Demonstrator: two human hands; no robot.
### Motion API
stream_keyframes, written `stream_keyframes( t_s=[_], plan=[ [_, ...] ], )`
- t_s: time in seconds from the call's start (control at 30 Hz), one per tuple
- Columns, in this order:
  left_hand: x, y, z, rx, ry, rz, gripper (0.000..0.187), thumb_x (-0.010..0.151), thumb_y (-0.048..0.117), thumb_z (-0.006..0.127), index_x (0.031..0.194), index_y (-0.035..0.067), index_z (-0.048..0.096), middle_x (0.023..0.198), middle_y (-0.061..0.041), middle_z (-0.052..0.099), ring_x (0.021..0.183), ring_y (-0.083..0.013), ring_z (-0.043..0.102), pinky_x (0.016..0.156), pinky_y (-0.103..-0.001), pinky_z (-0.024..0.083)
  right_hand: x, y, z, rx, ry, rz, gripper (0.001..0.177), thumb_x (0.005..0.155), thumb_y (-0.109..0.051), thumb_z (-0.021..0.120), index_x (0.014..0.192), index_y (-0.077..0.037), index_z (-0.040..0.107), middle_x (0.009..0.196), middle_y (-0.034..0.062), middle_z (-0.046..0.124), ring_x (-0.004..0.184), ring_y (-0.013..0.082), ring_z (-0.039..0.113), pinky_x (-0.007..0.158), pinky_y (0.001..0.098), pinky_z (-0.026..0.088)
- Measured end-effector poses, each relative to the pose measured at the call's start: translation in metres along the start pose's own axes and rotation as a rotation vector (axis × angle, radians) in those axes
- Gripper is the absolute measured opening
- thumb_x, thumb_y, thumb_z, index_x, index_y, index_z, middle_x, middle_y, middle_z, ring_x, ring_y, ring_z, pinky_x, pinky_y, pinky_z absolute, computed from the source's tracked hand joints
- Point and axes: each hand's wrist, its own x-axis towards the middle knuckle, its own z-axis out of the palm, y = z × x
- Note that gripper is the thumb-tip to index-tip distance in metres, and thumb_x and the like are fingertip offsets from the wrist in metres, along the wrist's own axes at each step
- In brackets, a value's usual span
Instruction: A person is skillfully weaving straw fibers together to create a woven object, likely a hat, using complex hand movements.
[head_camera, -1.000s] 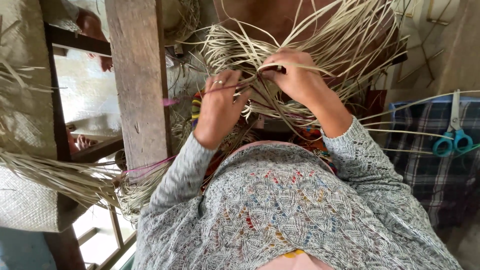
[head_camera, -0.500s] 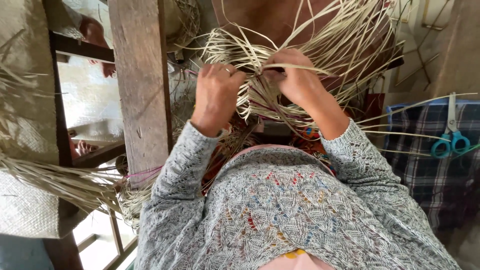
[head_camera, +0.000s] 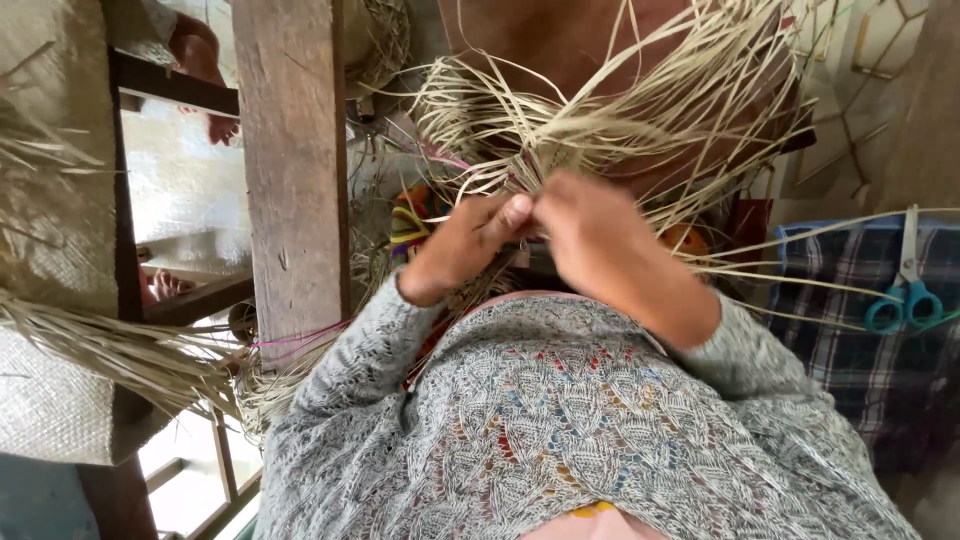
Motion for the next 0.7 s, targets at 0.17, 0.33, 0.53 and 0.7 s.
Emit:
stream_keyframes(
  t_s=[0.17, 0.33, 0.53, 0.7],
  plan=[
    [-0.004, 0.000, 0.017, -1.029, 0.009, -0.196, 0.037, 0.108, 0.016, 0.047, 0.134, -0.007, 0.061, 0.079, -0.004, 0.066, 0.062, 0.0002, 0.058, 0.049, -0.004, 0.041, -0.028, -0.041, -0.012, 0.441, -0.313, -0.269, 0.020, 0.094, -0.007, 0.059, 0.113, -0.005, 0.066, 0.102, 0.0102, 0.068, 0.095, 0.0214, 0.067, 0.090, 0.0335, 0.054],
    [0.006, -0.024, -0.018, -1.040, 0.385, -0.034, 0.041, 0.112, 0.020, 0.036, 0.144, -0.001, 0.050, 0.082, 0.003, 0.047, 0.059, -0.0028, 0.036, 0.045, -0.015, 0.031, -0.036, -0.067, -0.053, 0.602, -0.412, -0.553, 0.018, 0.101, -0.012, 0.054, 0.087, -0.007, 0.064, 0.083, 0.0035, 0.063, 0.078, 0.0153, 0.063, 0.069, 0.0311, 0.052],
    [0.011, -0.036, -0.037, -1.022, 0.440, 0.041, 0.038, 0.114, 0.017, 0.036, 0.146, 0.001, 0.047, 0.085, 0.001, 0.043, 0.058, -0.0028, 0.031, 0.046, -0.014, 0.026, -0.043, -0.070, -0.068, 0.561, -0.332, -0.570, 0.020, 0.100, -0.010, 0.053, 0.087, -0.003, 0.066, 0.078, 0.0037, 0.059, 0.072, 0.0176, 0.062, 0.063, 0.0319, 0.051],
    [0.016, -0.040, -0.045, -0.989, 0.466, 0.037, 0.037, 0.113, 0.016, 0.036, 0.145, 0.001, 0.050, 0.085, -0.001, 0.045, 0.058, -0.0038, 0.033, 0.045, -0.014, 0.028, -0.044, -0.067, -0.070, 0.547, -0.282, -0.524, 0.018, 0.100, -0.009, 0.055, 0.086, -0.002, 0.064, 0.076, 0.0053, 0.059, 0.070, 0.0215, 0.062, 0.062, 0.0330, 0.052]
  ],
)
